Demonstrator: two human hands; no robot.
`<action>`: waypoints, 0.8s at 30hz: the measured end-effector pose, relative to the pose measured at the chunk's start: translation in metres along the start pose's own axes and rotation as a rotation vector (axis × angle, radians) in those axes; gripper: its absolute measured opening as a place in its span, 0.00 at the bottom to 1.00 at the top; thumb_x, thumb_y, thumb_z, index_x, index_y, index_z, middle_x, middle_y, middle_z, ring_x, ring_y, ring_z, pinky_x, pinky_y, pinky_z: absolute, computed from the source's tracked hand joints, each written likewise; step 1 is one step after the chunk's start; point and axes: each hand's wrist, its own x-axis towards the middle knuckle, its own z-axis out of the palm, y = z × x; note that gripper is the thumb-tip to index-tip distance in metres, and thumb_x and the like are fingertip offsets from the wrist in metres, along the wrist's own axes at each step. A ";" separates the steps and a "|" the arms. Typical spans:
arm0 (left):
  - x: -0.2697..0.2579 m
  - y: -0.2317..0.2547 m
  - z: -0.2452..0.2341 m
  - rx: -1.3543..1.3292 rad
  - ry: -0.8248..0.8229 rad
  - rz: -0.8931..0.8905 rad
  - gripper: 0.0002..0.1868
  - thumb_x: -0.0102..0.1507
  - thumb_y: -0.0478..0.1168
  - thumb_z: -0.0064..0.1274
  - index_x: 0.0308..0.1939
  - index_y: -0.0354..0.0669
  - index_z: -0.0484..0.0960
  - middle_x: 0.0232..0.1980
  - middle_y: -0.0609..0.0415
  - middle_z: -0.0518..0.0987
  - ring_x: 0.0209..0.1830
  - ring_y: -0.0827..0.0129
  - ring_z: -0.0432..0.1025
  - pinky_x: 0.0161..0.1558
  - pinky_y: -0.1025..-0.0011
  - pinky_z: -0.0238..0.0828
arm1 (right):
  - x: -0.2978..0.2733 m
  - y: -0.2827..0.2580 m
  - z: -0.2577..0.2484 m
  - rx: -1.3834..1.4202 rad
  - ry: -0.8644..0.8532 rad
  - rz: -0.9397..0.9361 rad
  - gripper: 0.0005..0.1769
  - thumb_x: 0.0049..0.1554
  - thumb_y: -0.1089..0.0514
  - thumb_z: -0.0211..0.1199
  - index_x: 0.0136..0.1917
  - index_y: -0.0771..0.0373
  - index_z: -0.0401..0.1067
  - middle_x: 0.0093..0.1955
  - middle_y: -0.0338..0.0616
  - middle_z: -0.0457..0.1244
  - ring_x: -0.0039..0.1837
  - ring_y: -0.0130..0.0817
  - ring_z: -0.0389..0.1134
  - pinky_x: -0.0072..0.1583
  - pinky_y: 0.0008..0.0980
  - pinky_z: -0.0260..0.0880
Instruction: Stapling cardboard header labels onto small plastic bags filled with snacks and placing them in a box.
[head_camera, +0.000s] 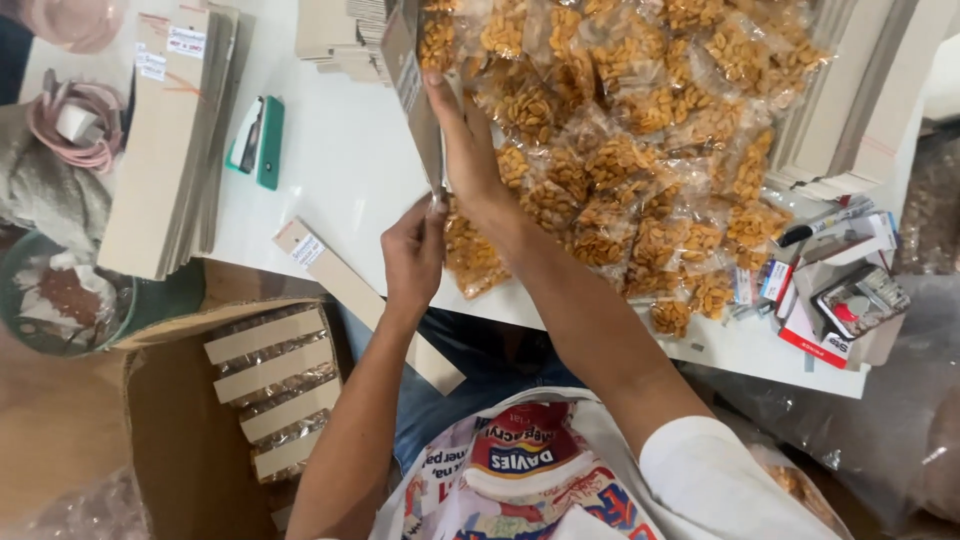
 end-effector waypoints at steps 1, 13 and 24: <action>-0.001 -0.001 0.005 -0.002 -0.002 0.001 0.19 0.75 0.47 0.41 0.30 0.46 0.70 0.22 0.63 0.63 0.22 0.78 0.57 0.27 0.75 0.54 | -0.001 -0.009 -0.004 -0.001 0.002 -0.001 0.51 0.59 0.27 0.46 0.76 0.72 0.57 0.81 0.64 0.51 0.83 0.54 0.52 0.81 0.47 0.50; -0.004 -0.036 0.013 -0.004 -0.034 -0.011 0.17 0.75 0.37 0.47 0.30 0.40 0.75 0.26 0.55 0.71 0.30 0.74 0.62 0.34 0.69 0.59 | -0.072 -0.043 -0.107 -1.235 -0.261 -0.897 0.30 0.62 0.31 0.55 0.63 0.54 0.75 0.71 0.52 0.59 0.66 0.52 0.66 0.57 0.45 0.72; -0.039 -0.037 0.050 -0.651 -0.169 -0.458 0.06 0.66 0.33 0.52 0.42 0.33 0.82 0.34 0.50 0.81 0.33 0.67 0.78 0.39 0.69 0.79 | -0.145 -0.123 -0.172 0.104 0.202 -0.041 0.29 0.64 0.32 0.53 0.44 0.62 0.67 0.42 0.42 0.63 0.38 0.32 0.71 0.39 0.24 0.70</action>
